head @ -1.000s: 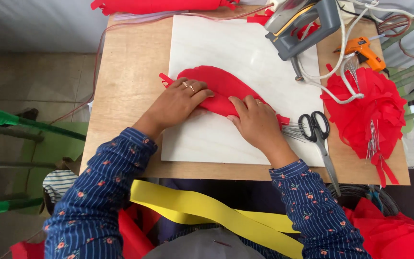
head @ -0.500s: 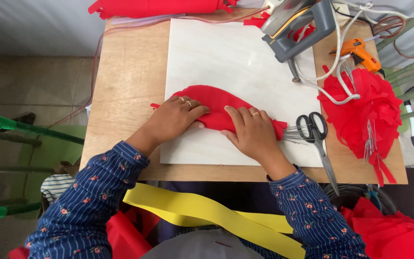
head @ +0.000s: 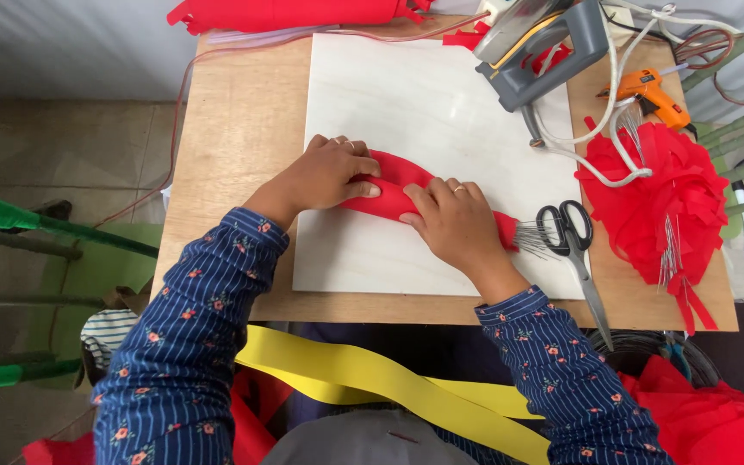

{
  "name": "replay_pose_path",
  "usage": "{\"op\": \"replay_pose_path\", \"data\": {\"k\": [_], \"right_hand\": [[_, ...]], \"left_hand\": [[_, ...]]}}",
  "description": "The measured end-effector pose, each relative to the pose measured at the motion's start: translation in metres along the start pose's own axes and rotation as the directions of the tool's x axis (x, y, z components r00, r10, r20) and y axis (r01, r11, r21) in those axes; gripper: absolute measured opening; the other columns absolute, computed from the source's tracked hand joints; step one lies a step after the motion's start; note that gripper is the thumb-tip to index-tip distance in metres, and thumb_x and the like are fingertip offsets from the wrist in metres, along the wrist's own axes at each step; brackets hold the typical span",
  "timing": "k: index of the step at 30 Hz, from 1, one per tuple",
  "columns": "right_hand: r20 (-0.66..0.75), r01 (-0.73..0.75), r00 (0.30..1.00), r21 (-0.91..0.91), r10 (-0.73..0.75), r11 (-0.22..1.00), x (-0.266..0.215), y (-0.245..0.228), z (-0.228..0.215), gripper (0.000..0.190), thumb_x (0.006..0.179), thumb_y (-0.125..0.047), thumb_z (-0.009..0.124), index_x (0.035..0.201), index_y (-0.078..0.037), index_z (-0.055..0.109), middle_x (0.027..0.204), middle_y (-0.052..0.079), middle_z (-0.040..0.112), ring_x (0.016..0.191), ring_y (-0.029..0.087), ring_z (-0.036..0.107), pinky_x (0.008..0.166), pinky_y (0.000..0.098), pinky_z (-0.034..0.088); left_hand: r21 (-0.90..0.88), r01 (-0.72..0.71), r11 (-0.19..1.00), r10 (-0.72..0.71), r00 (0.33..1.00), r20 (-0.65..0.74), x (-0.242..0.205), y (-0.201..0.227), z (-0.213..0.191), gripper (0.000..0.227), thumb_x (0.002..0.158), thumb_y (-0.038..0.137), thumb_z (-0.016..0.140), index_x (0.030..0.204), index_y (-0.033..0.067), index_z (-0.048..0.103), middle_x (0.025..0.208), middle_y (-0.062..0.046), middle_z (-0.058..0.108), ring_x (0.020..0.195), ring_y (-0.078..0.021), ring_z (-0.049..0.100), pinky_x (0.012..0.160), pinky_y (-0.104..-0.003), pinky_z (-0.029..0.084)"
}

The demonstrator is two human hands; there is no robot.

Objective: Rolling red fabric and using scissors to cut a fine fringe into a yellow strip of material

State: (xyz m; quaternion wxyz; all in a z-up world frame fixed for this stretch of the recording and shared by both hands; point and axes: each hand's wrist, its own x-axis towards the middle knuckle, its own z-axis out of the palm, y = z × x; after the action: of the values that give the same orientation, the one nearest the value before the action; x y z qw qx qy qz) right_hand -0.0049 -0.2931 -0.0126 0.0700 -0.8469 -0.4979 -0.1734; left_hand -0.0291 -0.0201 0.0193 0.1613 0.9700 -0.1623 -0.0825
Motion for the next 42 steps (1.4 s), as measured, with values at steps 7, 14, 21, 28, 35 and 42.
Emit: {"op": "replay_pose_path", "data": {"k": [7,14,21,28,35,42], "right_hand": [[-0.173,0.034,0.984,-0.109,-0.053,0.993,-0.004,-0.006,0.010,0.042,0.106,-0.041,0.047,0.138,-0.016,0.060,0.114,0.007,0.058,0.106,0.028,0.062,0.085,0.0387,0.052],[-0.151,0.055,0.987,-0.014,-0.057,0.998,0.005,0.011,0.017,0.036,0.105,-0.038,0.055,0.132,-0.015,0.062,0.110,0.007,0.061,0.100,0.030,0.067,0.074,0.0407,0.056],[-0.143,0.015,0.990,-0.007,-0.016,1.000,0.004,0.011,0.012,0.037,0.105,-0.032,0.056,0.138,-0.014,0.057,0.114,0.009,0.062,0.106,0.031,0.066,0.094,0.0451,0.052],[-0.072,-0.017,0.997,0.057,0.021,0.998,-0.009,0.005,0.008,0.036,0.101,-0.016,0.062,0.137,-0.011,0.058,0.131,0.014,0.057,0.128,0.034,0.055,0.107,0.0490,0.044],[-0.063,0.061,0.997,0.120,-0.054,0.991,0.013,0.005,0.016,0.035,0.103,-0.008,0.058,0.137,-0.007,0.058,0.129,0.016,0.059,0.125,0.035,0.057,0.105,0.0469,0.048],[-0.002,0.066,0.998,0.223,-0.067,0.973,0.052,-0.005,0.030,0.036,0.105,-0.006,0.055,0.141,-0.006,0.055,0.135,0.017,0.057,0.130,0.036,0.052,0.109,0.0466,0.045]], "left_hand": [[-0.042,0.163,0.986,-0.158,0.982,0.106,0.014,0.002,-0.005,0.042,0.098,0.053,0.058,0.131,0.0310,0.069,0.122,-0.001,0.071,0.119,-0.0269,0.064,0.109,-0.050,0.033],[0.281,-0.205,0.938,0.323,0.811,-0.488,-0.006,0.025,0.044,0.016,0.100,0.035,0.065,0.103,0.0191,0.064,0.109,-0.003,0.065,0.106,-0.0233,0.068,0.094,-0.040,0.050],[0.327,-0.240,0.914,0.388,0.756,-0.528,-0.007,0.019,0.055,0.022,0.111,0.029,0.048,0.120,0.0154,0.062,0.120,-0.006,0.065,0.118,-0.0229,0.065,0.103,-0.038,0.049],[0.353,-0.223,0.908,0.364,0.837,-0.408,0.000,0.015,0.055,0.032,0.109,0.034,0.049,0.130,0.0108,0.055,0.127,-0.011,0.063,0.124,-0.0286,0.061,0.108,-0.043,0.046],[0.586,-0.170,0.792,0.472,0.779,-0.412,0.002,-0.005,0.055,0.021,0.106,0.016,0.051,0.126,0.0098,0.056,0.115,-0.009,0.065,0.112,-0.0269,0.067,0.099,-0.038,0.052],[0.628,-0.092,0.772,0.464,0.758,-0.459,-0.009,-0.039,0.042,0.012,0.104,0.012,0.052,0.116,0.0105,0.057,0.106,-0.007,0.065,0.104,-0.0258,0.069,0.092,-0.036,0.055]]}}
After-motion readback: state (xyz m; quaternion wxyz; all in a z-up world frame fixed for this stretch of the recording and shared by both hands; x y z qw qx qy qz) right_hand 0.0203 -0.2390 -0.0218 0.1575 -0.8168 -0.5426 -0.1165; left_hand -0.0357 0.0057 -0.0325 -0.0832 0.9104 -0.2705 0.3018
